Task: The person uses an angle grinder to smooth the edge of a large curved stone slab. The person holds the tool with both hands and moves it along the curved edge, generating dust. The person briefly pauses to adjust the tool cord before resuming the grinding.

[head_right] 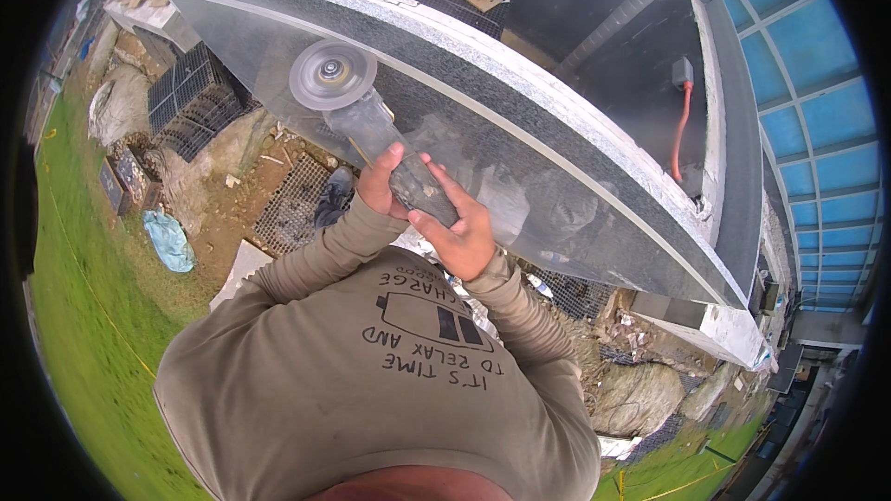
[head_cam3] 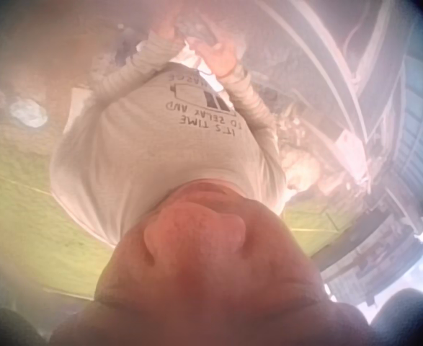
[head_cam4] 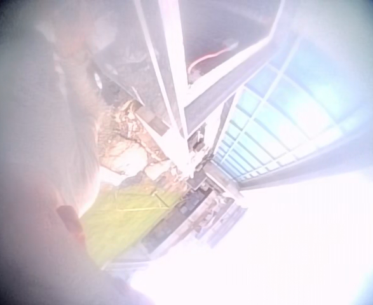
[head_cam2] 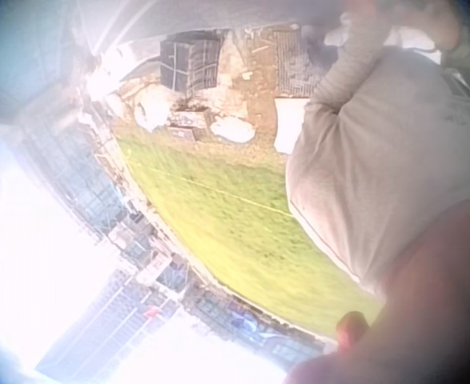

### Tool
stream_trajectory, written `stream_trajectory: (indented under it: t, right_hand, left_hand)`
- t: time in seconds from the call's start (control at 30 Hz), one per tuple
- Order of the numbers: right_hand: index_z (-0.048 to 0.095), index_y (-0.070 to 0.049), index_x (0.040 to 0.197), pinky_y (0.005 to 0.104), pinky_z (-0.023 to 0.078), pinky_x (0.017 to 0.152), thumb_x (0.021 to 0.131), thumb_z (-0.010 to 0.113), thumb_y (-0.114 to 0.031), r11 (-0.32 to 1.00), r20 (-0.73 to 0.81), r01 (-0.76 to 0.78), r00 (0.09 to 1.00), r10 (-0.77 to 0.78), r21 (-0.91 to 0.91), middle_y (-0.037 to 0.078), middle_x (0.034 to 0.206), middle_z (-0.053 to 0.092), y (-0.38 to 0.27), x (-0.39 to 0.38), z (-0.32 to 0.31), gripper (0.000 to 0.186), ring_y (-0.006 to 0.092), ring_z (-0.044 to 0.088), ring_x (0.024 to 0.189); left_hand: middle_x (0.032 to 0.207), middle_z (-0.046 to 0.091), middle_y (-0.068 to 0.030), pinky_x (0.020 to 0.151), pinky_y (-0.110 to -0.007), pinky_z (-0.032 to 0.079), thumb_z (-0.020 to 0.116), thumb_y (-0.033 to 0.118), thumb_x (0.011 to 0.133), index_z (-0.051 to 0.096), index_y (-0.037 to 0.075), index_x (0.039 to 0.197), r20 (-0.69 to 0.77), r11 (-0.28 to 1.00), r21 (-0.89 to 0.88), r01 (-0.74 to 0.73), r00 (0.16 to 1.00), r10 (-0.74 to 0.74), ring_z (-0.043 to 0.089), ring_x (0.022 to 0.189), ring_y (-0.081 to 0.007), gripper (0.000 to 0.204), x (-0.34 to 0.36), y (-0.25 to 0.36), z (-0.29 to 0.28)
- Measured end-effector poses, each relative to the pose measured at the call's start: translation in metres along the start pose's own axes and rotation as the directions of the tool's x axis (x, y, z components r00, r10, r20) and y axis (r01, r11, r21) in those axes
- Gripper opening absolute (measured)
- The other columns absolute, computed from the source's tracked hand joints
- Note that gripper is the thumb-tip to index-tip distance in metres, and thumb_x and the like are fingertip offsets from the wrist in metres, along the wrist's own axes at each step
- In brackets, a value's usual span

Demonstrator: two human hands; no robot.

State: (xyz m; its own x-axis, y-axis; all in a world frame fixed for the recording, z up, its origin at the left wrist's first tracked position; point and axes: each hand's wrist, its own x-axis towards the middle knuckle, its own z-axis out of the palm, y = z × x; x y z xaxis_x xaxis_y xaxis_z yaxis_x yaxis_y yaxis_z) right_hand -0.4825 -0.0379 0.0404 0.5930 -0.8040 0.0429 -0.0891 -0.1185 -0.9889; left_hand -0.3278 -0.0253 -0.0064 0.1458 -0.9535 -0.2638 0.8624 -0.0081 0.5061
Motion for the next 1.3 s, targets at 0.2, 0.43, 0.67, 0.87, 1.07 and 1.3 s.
stream_trajectory:
  t: [0.2,0.43,0.67,0.87,1.07,1.3]
  right_hand:
    - [0.042,0.009,0.142,0.0357,0.029,0.114,0.086,0.071,-0.007,0.998,0.021,-0.028,0.999,0.027,0.063,0.018,0.146,0.049,-0.001,0.010,0.008,0.064,0.0236,0.041,0.137]
    - [0.044,0.008,0.142,0.0350,0.032,0.112,0.086,0.072,-0.009,0.999,0.018,-0.004,1.000,0.003,0.044,0.018,0.143,0.052,0.000,0.023,0.013,0.064,0.0227,0.044,0.135]
    - [0.046,0.005,0.142,0.0253,0.046,0.072,0.086,0.069,-0.009,0.994,0.014,0.103,0.995,-0.102,-0.035,0.014,0.124,0.061,0.004,0.039,0.018,0.062,0.0092,0.055,0.083]
    - [0.046,0.002,0.143,0.0328,0.035,0.104,0.085,0.071,-0.012,1.000,0.025,-0.003,1.000,0.002,0.012,0.019,0.137,0.054,0.003,0.042,0.016,0.064,0.0246,0.044,0.127]
    - [0.045,0.003,0.143,0.0333,0.033,0.110,0.085,0.071,-0.010,0.998,0.032,-0.035,0.999,0.034,0.045,0.020,0.141,0.052,-0.002,0.015,0.005,0.064,0.0249,0.044,0.135]
    - [0.042,0.004,0.145,0.0295,0.039,0.105,0.087,0.068,-0.003,0.992,0.033,-0.073,0.997,0.070,0.102,0.016,0.138,0.055,-0.010,-0.024,-0.019,0.064,0.0164,0.051,0.123]
  left_hand:
    - [0.103,0.063,-0.0141,0.088,-0.044,0.055,0.063,0.034,0.092,0.056,-0.001,0.111,-0.013,1.000,0.006,-0.013,1.000,0.013,0.065,0.097,-0.0292,0.040,0.007,0.008,-0.006]
    - [0.101,0.065,-0.0171,0.088,-0.045,0.054,0.062,0.038,0.092,0.059,-0.001,0.107,0.010,0.999,-0.029,-0.025,1.000,0.025,0.066,0.097,-0.0302,0.042,0.017,0.015,-0.011]
    - [0.102,0.064,-0.0157,0.082,-0.042,0.057,0.063,0.033,0.092,0.057,-0.001,0.110,0.012,1.000,-0.022,0.021,1.000,-0.020,0.067,0.092,-0.0263,0.039,0.026,0.030,-0.015]
    - [0.101,0.066,-0.0170,0.085,-0.042,0.055,0.061,0.041,0.093,0.061,0.000,0.106,0.021,1.000,0.015,0.025,0.999,-0.025,0.066,0.094,-0.0277,0.044,0.023,0.034,-0.010]
    - [0.101,0.065,-0.0163,0.086,-0.043,0.054,0.060,0.041,0.093,0.060,0.001,0.104,0.064,1.000,0.002,-0.025,0.998,0.025,0.066,0.094,-0.0277,0.041,0.016,0.008,-0.008]
    - [0.105,0.064,-0.0112,0.089,-0.043,0.052,0.059,0.034,0.094,0.060,0.004,0.110,0.139,0.996,-0.005,0.087,0.987,-0.086,0.064,0.098,-0.0254,0.034,-0.004,-0.028,-0.006]
